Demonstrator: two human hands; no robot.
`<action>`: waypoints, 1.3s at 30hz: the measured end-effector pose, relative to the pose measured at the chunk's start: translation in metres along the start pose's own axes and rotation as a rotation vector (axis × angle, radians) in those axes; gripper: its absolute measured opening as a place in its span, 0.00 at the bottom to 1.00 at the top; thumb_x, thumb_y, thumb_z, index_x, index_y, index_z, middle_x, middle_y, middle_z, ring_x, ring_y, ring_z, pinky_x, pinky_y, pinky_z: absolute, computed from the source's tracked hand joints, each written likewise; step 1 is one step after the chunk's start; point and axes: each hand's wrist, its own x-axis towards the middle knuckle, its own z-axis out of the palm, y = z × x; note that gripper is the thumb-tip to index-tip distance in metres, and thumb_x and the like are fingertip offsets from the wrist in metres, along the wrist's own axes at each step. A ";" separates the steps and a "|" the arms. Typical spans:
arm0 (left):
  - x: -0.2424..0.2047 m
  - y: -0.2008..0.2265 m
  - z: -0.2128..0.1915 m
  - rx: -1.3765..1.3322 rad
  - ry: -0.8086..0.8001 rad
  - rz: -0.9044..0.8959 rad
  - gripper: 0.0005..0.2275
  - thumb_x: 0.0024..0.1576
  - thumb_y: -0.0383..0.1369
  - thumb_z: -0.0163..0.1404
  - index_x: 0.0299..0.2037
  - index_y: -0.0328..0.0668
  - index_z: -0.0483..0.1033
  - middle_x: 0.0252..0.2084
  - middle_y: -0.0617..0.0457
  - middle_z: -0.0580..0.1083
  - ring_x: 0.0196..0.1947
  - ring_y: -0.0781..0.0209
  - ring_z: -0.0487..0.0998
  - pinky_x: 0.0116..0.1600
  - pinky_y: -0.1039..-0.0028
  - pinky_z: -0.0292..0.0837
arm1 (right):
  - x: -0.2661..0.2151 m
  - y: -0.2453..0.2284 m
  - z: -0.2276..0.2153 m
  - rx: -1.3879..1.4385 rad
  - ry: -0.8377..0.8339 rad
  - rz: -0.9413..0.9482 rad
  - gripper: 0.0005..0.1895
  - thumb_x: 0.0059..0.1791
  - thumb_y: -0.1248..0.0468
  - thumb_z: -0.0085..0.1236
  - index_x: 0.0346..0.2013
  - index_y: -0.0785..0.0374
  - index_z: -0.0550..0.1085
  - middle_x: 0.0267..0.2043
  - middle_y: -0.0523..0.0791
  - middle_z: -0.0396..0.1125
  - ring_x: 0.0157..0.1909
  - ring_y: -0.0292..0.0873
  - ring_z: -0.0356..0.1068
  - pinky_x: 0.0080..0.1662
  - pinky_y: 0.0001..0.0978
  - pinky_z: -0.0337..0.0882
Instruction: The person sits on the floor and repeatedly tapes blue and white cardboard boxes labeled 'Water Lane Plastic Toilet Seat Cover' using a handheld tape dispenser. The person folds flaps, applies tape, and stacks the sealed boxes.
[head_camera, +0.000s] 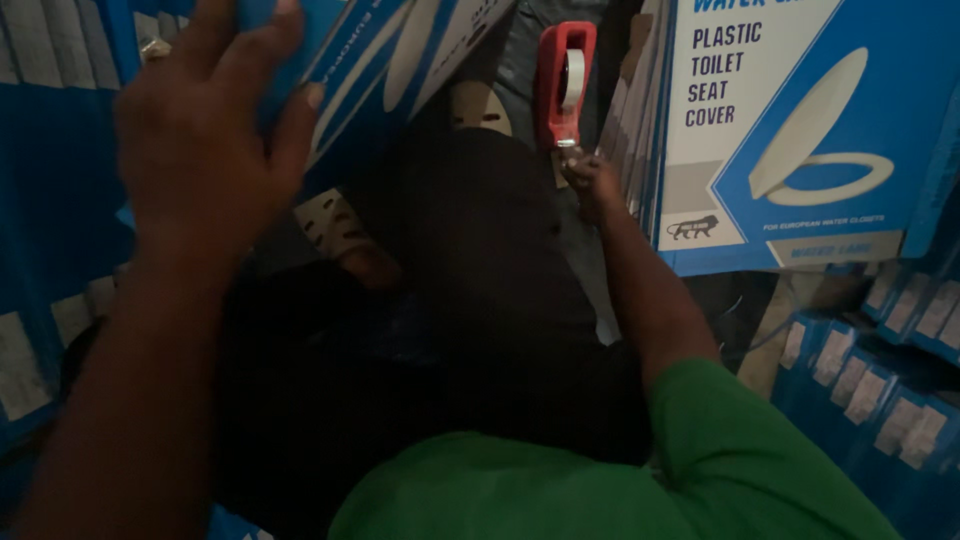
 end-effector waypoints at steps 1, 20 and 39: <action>0.001 0.001 0.000 -0.007 0.014 0.008 0.14 0.68 0.31 0.61 0.60 0.37 0.74 0.63 0.40 0.72 0.38 0.58 0.76 0.39 0.70 0.70 | 0.004 -0.001 -0.002 0.000 0.010 0.004 0.10 0.49 0.69 0.60 0.27 0.59 0.67 0.33 0.46 0.68 0.41 0.43 0.72 0.50 0.37 0.71; -0.004 -0.002 0.004 0.028 -0.019 0.014 0.12 0.68 0.29 0.60 0.58 0.37 0.74 0.47 0.45 0.75 0.35 0.62 0.75 0.38 0.73 0.70 | 0.010 0.014 -0.006 -0.007 0.022 0.035 0.02 0.51 0.68 0.57 0.35 0.62 0.71 0.39 0.46 0.71 0.44 0.44 0.71 0.48 0.36 0.71; -0.012 0.010 0.022 -0.134 0.056 -0.153 0.20 0.65 0.38 0.56 0.68 0.51 0.73 0.66 0.34 0.68 0.53 0.38 0.78 0.52 0.53 0.76 | -0.162 -0.243 0.110 -0.089 -0.203 -0.307 0.15 0.55 0.59 0.53 0.52 0.66 0.71 0.50 0.49 0.71 0.53 0.48 0.71 0.53 0.44 0.70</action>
